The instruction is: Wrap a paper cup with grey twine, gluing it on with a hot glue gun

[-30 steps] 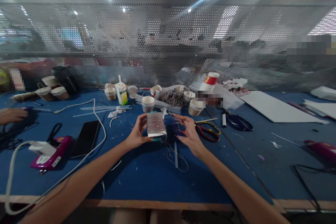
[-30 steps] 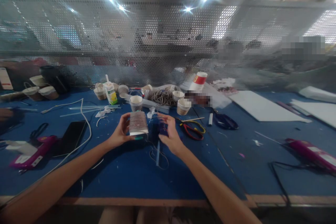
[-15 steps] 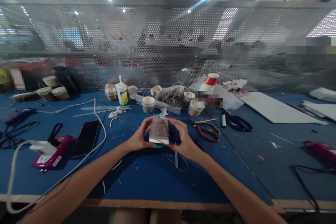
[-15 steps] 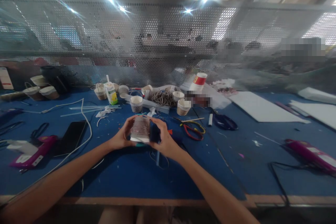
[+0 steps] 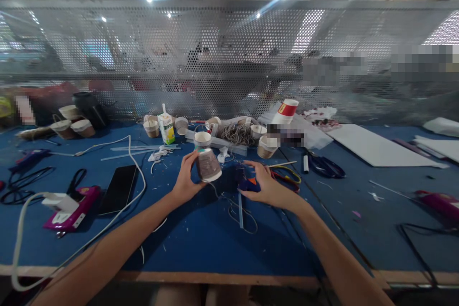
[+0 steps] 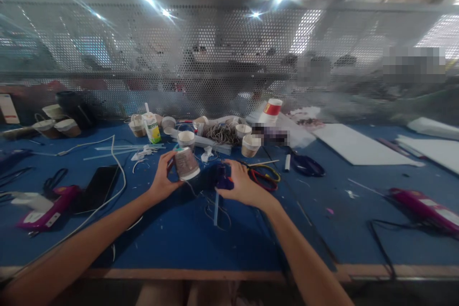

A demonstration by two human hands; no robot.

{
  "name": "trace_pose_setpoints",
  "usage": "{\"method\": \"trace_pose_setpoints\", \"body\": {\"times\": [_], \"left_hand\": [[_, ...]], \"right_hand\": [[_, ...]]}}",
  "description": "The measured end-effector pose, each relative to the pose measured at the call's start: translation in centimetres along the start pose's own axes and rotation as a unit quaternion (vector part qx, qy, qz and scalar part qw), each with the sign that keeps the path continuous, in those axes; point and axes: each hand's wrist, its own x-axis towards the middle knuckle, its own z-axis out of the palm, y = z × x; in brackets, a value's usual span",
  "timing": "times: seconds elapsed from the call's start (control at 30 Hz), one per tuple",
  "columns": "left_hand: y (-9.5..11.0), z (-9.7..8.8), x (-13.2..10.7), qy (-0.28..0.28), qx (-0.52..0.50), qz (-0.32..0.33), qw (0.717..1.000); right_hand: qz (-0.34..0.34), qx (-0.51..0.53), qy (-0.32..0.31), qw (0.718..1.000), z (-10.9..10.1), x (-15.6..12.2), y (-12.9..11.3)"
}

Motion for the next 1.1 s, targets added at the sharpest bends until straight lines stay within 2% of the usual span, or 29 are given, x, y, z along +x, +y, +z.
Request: {"method": "trace_pose_setpoints", "body": {"times": [0.07,0.13,0.23,0.37,0.47,0.57,0.67,0.73,0.8,0.93,1.1], "left_hand": [[-0.2,0.0,0.0,0.024,0.008,0.004,1.0],[-0.2,0.0,0.0,0.025,0.007,0.002,1.0],[-0.1,0.0,0.0,0.003,0.02,-0.007,1.0],[0.2,0.0,0.1,-0.011,0.054,-0.036,0.998],[0.5,-0.1,0.3,-0.002,0.067,-0.055,0.996],[0.7,-0.2,0.4,0.007,0.077,-0.074,0.994],[0.9,-0.2,0.4,0.003,0.087,-0.091,0.992],[1.0,-0.2,0.4,0.0,0.092,-0.101,0.991],[1.0,-0.2,0.3,0.001,0.095,-0.104,0.99],[1.0,-0.2,0.3,0.005,0.096,-0.092,0.991],[0.9,-0.2,0.3,-0.003,0.102,-0.082,0.991]], "right_hand": [[0.037,-0.08,-0.031,0.996,-0.8,0.0,0.4],[0.053,-0.145,-0.047,0.987,-0.8,0.0,0.3],[0.045,-0.2,-0.031,0.978,0.2,0.2,-0.3],[0.045,-0.221,0.002,0.974,0.9,0.5,-0.6],[0.043,-0.161,0.06,0.984,0.4,0.7,-0.1],[0.012,0.027,0.109,0.994,0.0,0.6,0.5],[0.027,0.248,0.059,0.967,0.3,0.0,0.1],[0.028,0.316,0.034,0.948,0.7,-0.4,-0.9],[-0.009,0.308,0.044,0.95,1.1,-0.6,-2.3],[-0.07,0.206,0.063,0.974,1.7,-0.6,-4.3],[-0.084,0.149,0.067,0.983,2.7,-0.4,-4.1]]}}
